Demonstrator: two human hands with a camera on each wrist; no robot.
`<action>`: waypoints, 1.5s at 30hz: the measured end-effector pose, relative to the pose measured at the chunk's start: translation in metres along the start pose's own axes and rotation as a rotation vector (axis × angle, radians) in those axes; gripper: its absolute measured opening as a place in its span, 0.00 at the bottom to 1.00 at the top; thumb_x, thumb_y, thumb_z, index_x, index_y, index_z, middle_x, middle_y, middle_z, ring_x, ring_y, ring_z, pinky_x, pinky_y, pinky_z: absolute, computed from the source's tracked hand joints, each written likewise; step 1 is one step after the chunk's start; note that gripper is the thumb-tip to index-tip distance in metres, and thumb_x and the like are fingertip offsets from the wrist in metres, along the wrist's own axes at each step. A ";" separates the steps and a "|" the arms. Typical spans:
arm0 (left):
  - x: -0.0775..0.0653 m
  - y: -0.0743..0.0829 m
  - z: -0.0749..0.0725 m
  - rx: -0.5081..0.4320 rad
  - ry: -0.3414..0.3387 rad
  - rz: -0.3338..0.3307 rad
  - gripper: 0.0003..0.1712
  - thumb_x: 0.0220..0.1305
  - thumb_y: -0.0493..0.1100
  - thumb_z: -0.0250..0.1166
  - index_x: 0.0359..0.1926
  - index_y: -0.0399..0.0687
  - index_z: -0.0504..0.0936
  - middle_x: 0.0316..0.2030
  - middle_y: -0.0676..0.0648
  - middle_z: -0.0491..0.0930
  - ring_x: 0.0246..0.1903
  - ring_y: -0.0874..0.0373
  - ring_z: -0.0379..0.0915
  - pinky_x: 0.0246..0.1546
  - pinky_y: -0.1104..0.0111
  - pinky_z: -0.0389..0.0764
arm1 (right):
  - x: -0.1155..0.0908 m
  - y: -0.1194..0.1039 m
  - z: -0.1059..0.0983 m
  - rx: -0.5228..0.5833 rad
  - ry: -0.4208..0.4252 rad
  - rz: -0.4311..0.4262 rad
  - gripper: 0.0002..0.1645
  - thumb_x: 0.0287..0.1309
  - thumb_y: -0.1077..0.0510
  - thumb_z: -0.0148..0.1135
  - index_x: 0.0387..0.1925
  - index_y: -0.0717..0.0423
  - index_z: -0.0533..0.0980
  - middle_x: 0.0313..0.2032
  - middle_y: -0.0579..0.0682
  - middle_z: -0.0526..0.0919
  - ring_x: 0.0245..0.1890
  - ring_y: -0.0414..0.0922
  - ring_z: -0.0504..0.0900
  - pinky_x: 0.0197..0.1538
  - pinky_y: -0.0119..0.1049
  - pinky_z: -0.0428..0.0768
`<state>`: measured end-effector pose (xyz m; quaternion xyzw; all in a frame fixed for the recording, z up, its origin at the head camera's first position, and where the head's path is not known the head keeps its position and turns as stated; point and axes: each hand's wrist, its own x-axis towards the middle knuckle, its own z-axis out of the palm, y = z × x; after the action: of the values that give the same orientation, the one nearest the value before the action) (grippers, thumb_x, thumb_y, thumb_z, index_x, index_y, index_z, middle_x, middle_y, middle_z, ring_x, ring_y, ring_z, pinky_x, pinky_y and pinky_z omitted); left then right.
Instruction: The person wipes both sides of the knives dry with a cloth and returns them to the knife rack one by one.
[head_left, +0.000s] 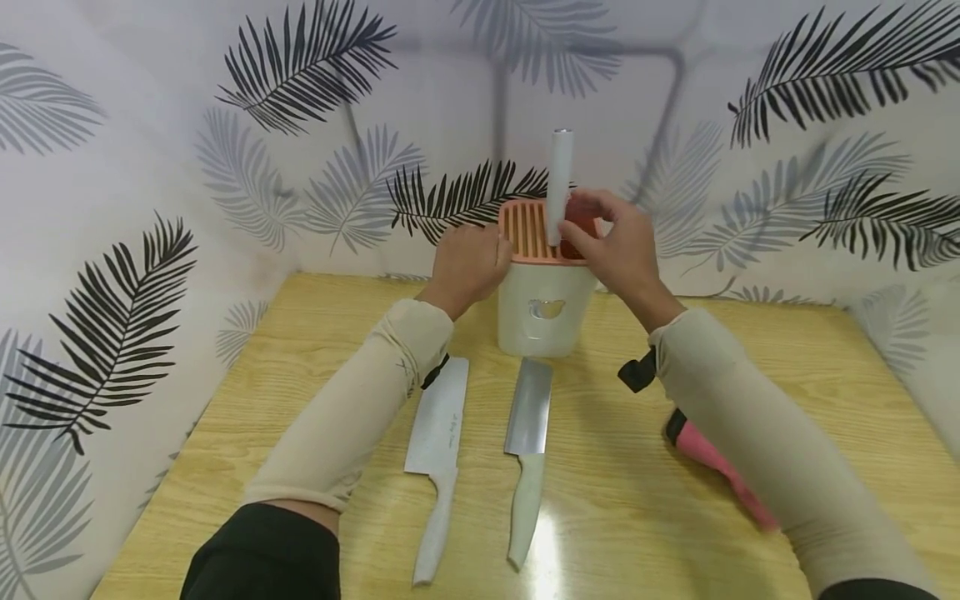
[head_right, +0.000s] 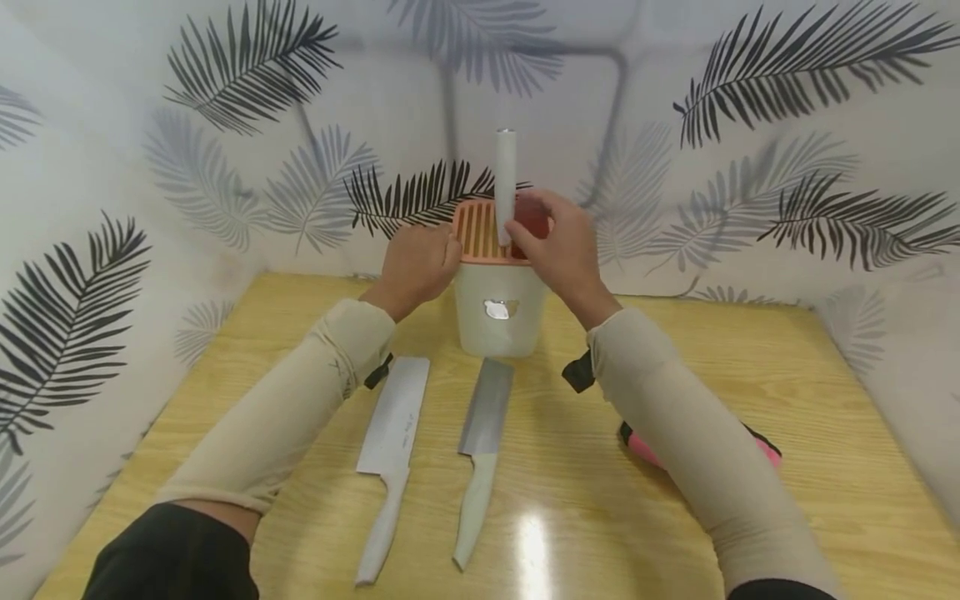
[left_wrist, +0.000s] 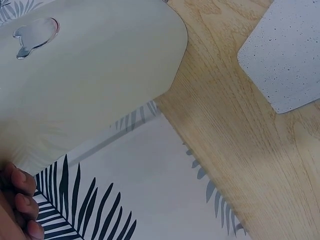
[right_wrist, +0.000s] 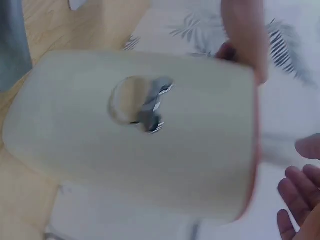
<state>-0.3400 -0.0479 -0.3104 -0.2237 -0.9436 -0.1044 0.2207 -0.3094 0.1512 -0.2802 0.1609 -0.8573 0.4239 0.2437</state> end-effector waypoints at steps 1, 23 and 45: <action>0.000 0.000 0.000 0.000 0.003 0.004 0.21 0.65 0.45 0.36 0.15 0.50 0.61 0.13 0.52 0.58 0.13 0.58 0.52 0.15 0.70 0.52 | -0.004 -0.006 -0.003 -0.009 0.025 -0.059 0.21 0.54 0.55 0.66 0.50 0.56 0.77 0.43 0.54 0.84 0.43 0.46 0.81 0.54 0.44 0.76; 0.004 -0.002 0.002 -0.017 0.073 0.037 0.19 0.63 0.44 0.37 0.14 0.51 0.59 0.12 0.53 0.56 0.13 0.60 0.50 0.13 0.70 0.50 | -0.188 0.009 0.043 -0.541 -0.655 -0.904 0.22 0.46 0.62 0.68 0.46 0.44 0.78 0.49 0.40 0.81 0.49 0.38 0.79 0.43 0.33 0.81; 0.002 -0.002 0.004 0.002 -0.022 0.002 0.20 0.67 0.45 0.33 0.17 0.52 0.60 0.13 0.52 0.57 0.13 0.60 0.49 0.13 0.70 0.49 | -0.195 0.010 0.036 -0.490 -0.553 -1.078 0.14 0.50 0.55 0.62 0.41 0.40 0.78 0.39 0.35 0.82 0.39 0.34 0.78 0.38 0.27 0.77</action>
<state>-0.3438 -0.0474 -0.3128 -0.2256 -0.9458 -0.1009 0.2108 -0.1623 0.1415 -0.4133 0.6112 -0.7593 -0.0223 0.2220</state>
